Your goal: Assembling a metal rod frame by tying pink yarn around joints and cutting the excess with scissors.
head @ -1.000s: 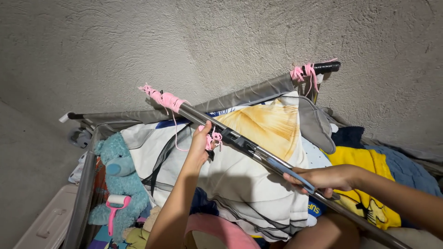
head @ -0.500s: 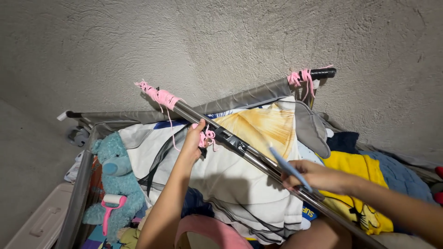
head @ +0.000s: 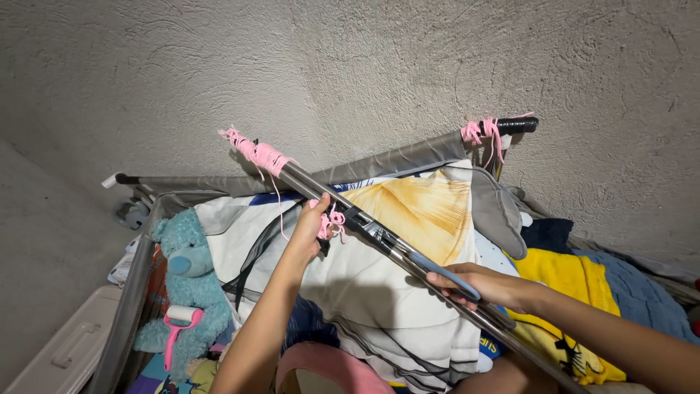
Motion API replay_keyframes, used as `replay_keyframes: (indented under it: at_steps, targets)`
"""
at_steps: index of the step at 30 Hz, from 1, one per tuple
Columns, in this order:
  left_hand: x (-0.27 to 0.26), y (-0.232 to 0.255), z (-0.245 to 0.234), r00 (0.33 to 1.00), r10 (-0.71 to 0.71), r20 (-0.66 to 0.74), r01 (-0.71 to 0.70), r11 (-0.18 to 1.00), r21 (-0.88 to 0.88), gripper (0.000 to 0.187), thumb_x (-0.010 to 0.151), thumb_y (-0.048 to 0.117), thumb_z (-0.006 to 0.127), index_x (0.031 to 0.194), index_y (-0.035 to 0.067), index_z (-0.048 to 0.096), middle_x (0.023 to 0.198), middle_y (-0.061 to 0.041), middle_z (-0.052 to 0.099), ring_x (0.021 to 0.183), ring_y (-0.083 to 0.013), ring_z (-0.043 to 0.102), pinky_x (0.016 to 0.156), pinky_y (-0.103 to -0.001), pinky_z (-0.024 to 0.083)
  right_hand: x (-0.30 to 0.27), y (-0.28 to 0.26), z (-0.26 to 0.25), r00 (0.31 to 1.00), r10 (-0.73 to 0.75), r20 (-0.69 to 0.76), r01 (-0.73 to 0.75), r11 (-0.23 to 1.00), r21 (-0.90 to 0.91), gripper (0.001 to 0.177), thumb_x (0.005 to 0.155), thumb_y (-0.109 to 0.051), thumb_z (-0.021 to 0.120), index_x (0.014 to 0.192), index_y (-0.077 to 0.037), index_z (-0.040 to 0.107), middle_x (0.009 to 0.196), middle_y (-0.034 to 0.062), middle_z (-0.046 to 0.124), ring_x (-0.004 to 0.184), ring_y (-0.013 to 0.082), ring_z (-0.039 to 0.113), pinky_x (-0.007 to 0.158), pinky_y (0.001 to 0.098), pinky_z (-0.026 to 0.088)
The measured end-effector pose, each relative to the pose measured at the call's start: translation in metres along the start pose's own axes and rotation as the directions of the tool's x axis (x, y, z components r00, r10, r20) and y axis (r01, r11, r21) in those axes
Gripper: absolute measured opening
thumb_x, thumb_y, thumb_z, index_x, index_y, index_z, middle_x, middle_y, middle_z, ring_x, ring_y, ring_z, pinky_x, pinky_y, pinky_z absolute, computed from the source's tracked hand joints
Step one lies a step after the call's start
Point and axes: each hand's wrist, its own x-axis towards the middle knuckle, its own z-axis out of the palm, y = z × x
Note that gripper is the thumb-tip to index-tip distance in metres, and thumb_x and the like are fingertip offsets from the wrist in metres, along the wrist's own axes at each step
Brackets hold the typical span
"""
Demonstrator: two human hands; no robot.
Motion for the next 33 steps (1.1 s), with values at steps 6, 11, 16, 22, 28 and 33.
replay_keyframes:
  at_steps: [6,11,16,22,28,33]
  targets:
    - [-0.007,0.003,0.0,0.999,-0.005,-0.034,0.006,1.0,0.025,0.025,0.101,0.037,0.06,0.099,0.013,0.053,0.071,-0.004,0.06,0.043,-0.0106,0.05,0.034,-0.024,0.034,0.004,0.0,0.002,0.944,-0.12,-0.306,-0.11,0.762,-0.638,0.057,0.083,-0.071,0.066,0.088,-0.014,0.068,0.066,-0.0034,0.06,0.059,0.0043,0.056,0.056,0.0198,0.04]
    - [-0.011,0.001,0.001,1.0,-0.006,-0.031,0.007,1.0,0.021,0.026,0.1,0.038,0.061,0.099,0.013,0.053,0.07,-0.004,0.059,0.043,-0.0112,0.048,0.034,-0.024,0.034,0.015,0.029,0.011,0.997,-0.011,0.075,-0.026,0.877,0.48,0.053,0.084,-0.061,0.069,0.084,-0.007,0.068,0.067,0.0001,0.057,0.051,0.0078,0.048,0.042,0.0214,0.033]
    - [-0.008,-0.003,-0.01,0.999,-0.044,-0.001,0.044,0.998,0.033,0.024,0.101,0.038,0.06,0.101,0.015,0.053,0.07,-0.002,0.058,0.044,-0.0097,0.048,0.035,-0.024,0.034,0.023,0.025,-0.001,0.997,-0.082,-0.007,0.082,0.996,0.044,0.066,0.09,-0.068,0.07,0.084,-0.003,0.062,0.069,0.0023,0.057,0.053,0.0129,0.049,0.047,0.0279,0.041]
    - [-0.004,-0.008,-0.012,0.998,-0.057,0.007,0.057,0.998,0.018,0.024,0.1,0.037,0.061,0.102,0.016,0.049,0.07,-0.003,0.057,0.043,-0.01,0.046,0.035,-0.024,0.033,0.01,-0.005,0.009,0.941,-0.053,-0.335,-0.139,0.84,-0.524,0.072,0.07,-0.082,0.064,0.095,-0.017,0.084,0.074,0.006,0.074,0.074,0.0226,0.071,0.074,0.0405,0.054]
    - [-0.007,-0.005,-0.003,1.0,0.019,-0.008,-0.019,1.0,0.003,0.02,0.101,0.034,0.061,0.103,0.015,0.055,0.074,-0.002,0.061,0.046,-0.0097,0.052,0.035,-0.024,0.034,0.006,0.009,0.0,0.985,-0.034,-0.167,0.001,0.981,-0.194,0.064,0.08,-0.069,0.069,0.076,-0.005,0.066,0.061,0.0046,0.056,0.052,0.0176,0.055,0.049,0.0315,0.043]
    - [0.005,-0.013,-0.016,0.999,0.051,-0.016,-0.051,0.999,0.009,0.021,0.101,0.032,0.061,0.103,0.011,0.059,0.076,-0.002,0.063,0.048,-0.0103,0.054,0.034,-0.025,0.036,-0.022,0.006,0.0,0.98,0.178,0.089,-0.181,0.983,0.031,0.052,0.087,-0.071,0.056,0.084,-0.019,0.056,0.067,-0.0085,0.045,0.054,0.0022,0.041,0.045,0.0199,0.028]
